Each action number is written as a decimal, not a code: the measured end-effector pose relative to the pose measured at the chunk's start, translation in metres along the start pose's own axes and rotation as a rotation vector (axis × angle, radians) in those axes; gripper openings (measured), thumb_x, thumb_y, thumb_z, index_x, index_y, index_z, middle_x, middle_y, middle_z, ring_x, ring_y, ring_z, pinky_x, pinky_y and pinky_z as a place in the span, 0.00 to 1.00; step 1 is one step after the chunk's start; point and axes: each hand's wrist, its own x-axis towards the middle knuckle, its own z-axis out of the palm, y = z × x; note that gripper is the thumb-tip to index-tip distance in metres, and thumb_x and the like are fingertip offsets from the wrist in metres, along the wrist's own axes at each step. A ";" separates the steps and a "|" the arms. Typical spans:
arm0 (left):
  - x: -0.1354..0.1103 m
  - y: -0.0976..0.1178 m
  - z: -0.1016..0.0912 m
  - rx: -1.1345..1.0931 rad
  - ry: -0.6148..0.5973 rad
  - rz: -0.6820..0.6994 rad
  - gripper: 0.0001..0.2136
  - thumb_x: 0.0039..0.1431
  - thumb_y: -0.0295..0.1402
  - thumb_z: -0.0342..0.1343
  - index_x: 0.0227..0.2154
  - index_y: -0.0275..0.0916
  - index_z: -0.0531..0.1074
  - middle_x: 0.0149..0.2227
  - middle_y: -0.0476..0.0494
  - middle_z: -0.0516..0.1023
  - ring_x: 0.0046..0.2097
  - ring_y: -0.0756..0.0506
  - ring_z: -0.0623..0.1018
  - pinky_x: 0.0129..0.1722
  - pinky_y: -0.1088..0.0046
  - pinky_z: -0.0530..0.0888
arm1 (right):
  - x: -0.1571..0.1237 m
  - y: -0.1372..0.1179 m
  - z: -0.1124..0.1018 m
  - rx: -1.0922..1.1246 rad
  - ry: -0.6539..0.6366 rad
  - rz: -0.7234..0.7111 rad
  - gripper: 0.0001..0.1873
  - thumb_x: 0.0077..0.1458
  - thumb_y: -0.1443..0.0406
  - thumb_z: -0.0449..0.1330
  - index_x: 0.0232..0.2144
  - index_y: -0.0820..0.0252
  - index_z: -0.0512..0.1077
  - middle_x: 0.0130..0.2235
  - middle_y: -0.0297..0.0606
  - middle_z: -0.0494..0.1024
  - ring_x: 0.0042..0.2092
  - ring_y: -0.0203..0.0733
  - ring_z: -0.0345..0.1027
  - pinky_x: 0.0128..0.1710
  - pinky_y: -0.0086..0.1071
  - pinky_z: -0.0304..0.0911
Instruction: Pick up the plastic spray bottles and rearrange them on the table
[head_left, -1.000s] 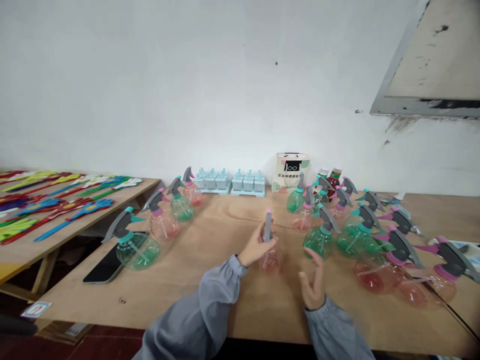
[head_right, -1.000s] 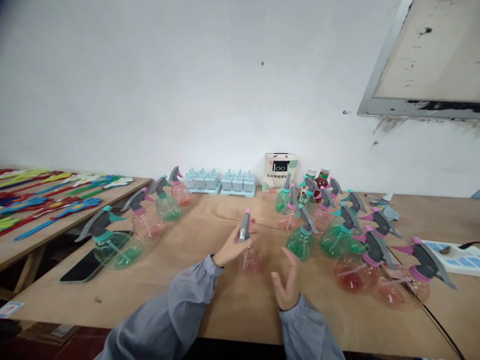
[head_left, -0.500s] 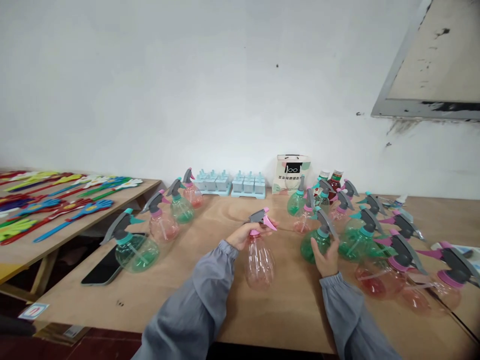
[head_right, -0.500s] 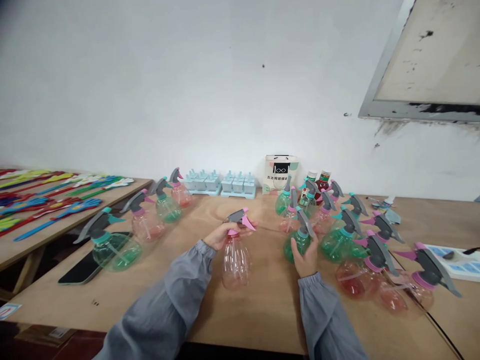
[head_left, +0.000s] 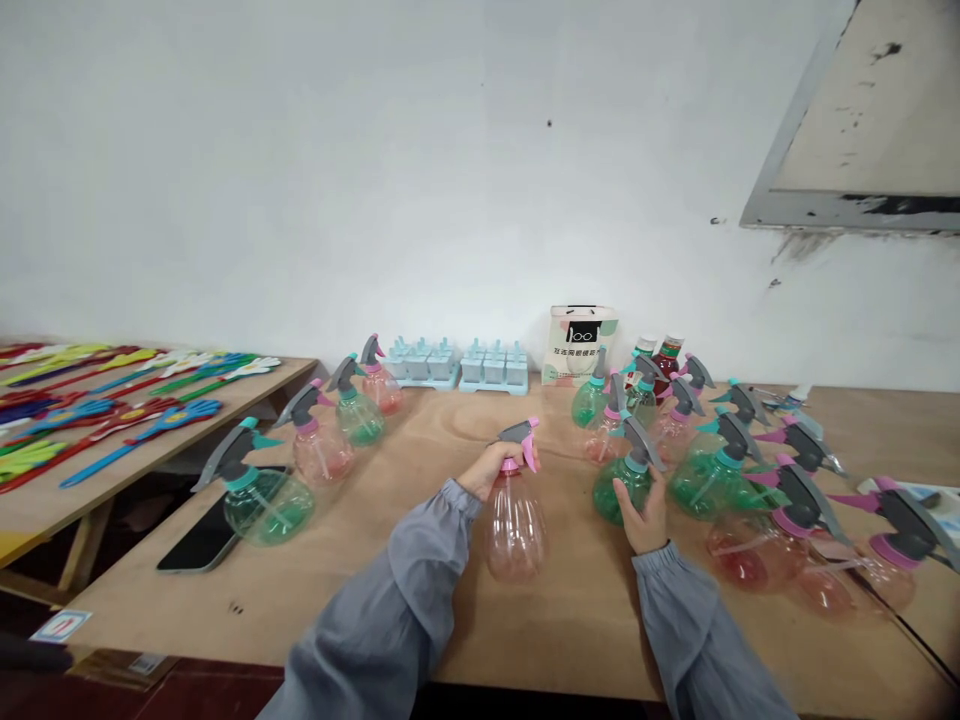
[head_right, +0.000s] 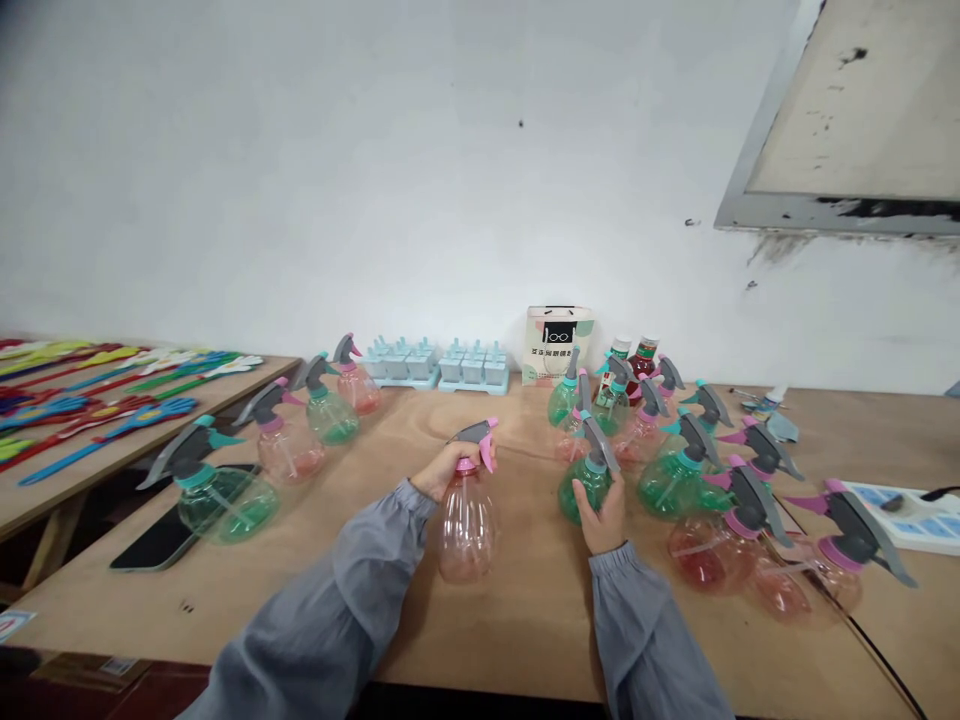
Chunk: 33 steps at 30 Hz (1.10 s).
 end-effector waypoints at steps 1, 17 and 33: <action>0.000 0.000 0.000 0.007 0.001 -0.010 0.09 0.30 0.28 0.52 0.20 0.35 0.72 0.22 0.48 0.73 0.19 0.56 0.58 0.17 0.80 0.52 | 0.000 0.000 0.000 -0.003 -0.005 0.006 0.33 0.56 0.47 0.62 0.55 0.61 0.65 0.49 0.48 0.74 0.52 0.53 0.70 0.57 0.53 0.63; -0.005 0.005 0.003 0.009 0.030 0.036 0.13 0.31 0.26 0.55 0.26 0.35 0.75 0.26 0.48 0.76 0.23 0.55 0.65 0.20 0.81 0.59 | -0.001 0.001 -0.002 0.008 -0.035 0.026 0.33 0.56 0.47 0.61 0.56 0.61 0.64 0.51 0.49 0.73 0.54 0.54 0.69 0.59 0.55 0.61; -0.007 0.006 -0.006 0.130 0.158 0.194 0.07 0.34 0.29 0.51 0.22 0.37 0.71 0.23 0.51 0.70 0.22 0.55 0.58 0.20 0.78 0.56 | 0.000 -0.003 -0.004 0.011 -0.044 0.010 0.33 0.56 0.48 0.62 0.56 0.61 0.64 0.50 0.49 0.73 0.54 0.55 0.69 0.58 0.54 0.61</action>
